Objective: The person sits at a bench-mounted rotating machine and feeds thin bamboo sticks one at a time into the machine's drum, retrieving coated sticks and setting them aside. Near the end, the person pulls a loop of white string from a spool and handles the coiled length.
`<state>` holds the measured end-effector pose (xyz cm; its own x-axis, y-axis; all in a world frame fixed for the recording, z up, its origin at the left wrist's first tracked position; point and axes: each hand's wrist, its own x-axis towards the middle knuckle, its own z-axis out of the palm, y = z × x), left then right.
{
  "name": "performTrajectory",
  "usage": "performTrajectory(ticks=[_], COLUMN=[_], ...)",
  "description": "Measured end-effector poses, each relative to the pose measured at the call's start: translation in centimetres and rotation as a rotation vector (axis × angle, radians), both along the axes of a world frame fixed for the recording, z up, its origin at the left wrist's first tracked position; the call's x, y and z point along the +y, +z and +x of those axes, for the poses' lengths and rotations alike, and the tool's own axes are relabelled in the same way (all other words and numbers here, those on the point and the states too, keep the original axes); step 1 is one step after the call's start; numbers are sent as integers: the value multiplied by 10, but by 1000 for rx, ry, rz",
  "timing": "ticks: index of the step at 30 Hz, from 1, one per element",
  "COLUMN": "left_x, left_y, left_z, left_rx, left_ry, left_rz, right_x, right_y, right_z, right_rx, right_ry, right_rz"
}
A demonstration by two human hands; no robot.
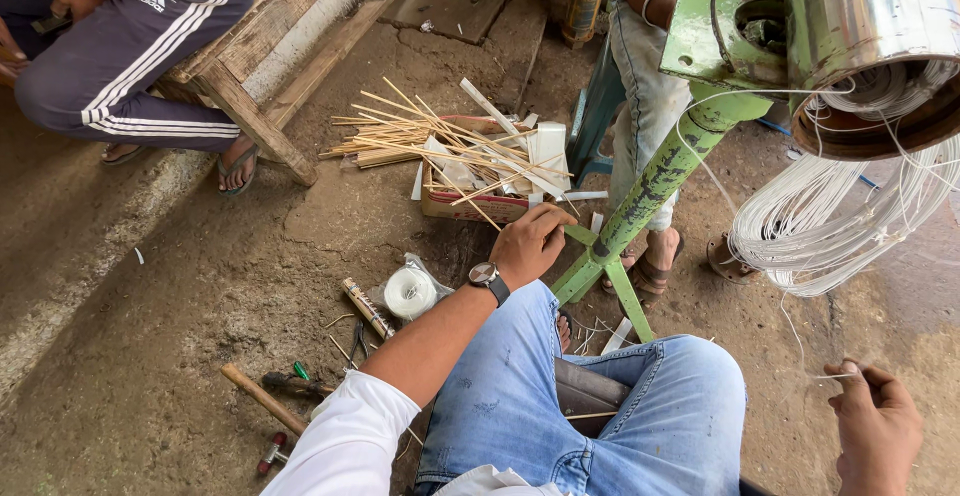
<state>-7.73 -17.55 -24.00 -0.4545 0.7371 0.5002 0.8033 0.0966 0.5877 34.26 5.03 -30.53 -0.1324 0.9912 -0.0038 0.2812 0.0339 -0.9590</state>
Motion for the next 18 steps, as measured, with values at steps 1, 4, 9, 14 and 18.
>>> performTrajectory(ticks=[1,4,9,14,18], left_x=[0,1,1,0,0], left_y=[-1,-1,-3,-1,2], left_z=[0,-1,-1,0,1], left_rx=[7,11,22,18,12], left_ry=[-1,-5,-4,-7,-12], left_rz=[5,-17,-14,-11,-4], right_x=[0,-1,0,2,3], right_y=[0,0,-1,-6,-5], right_z=[0,1,2,4,5], right_rx=[-13,-24,-52,23,8], right_ry=[3,16,13,35,36], right_rz=[0,3,13,1,-9])
